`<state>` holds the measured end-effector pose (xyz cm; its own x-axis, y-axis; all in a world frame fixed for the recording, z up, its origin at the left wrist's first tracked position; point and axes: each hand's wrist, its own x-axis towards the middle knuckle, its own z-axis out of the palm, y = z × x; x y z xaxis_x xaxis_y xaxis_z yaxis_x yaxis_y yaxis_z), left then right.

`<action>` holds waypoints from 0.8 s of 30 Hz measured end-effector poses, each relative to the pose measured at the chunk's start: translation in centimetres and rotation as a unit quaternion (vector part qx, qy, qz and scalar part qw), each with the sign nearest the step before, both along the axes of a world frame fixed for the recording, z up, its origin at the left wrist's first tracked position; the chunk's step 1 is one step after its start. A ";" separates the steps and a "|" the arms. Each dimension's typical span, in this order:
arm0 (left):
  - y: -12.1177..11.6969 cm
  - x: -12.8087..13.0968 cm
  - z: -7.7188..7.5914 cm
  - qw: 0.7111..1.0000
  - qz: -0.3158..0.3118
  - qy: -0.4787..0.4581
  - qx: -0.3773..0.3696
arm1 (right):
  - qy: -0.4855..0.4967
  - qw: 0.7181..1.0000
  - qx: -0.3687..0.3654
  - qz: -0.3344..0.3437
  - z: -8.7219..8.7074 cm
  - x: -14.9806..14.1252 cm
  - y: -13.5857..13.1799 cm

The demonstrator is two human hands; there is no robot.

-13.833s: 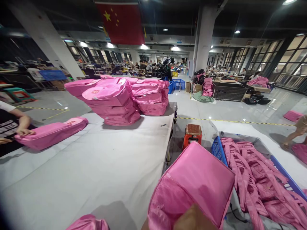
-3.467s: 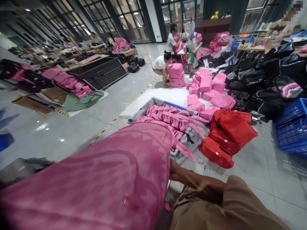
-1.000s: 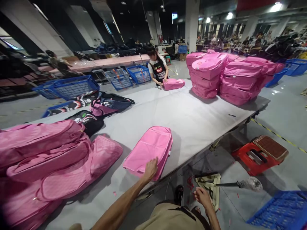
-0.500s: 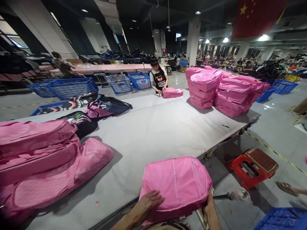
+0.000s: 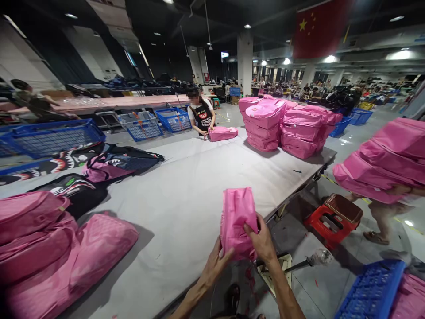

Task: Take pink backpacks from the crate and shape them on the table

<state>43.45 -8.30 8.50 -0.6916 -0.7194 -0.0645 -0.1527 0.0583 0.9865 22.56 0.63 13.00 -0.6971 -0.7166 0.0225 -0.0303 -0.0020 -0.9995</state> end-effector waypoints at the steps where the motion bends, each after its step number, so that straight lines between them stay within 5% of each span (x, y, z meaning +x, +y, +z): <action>1: -0.2 -1.0 1.0 0.999 0.037 0.016 0.007 | 0.018 0.999 0.011 0.026 0.6 0.6 -0.6; 5: -1.6 -2.9 2.1 0.991 0.130 0.008 0.014 | 0.072 0.996 0.042 0.043 1.3 1.3 -2.1; 13: -2.3 -2.8 3.9 0.988 0.138 0.066 0.029 | 0.120 0.990 0.065 0.039 0.9 1.2 -2.3; 19: -3.6 -4.3 6.2 0.981 0.177 0.080 -0.023 | 0.229 0.947 0.219 -0.045 4.6 1.7 -3.4; 24: -4.6 -5.0 5.7 0.975 0.132 0.158 0.080 | 0.266 0.907 0.327 -0.025 6.3 0.7 -4.9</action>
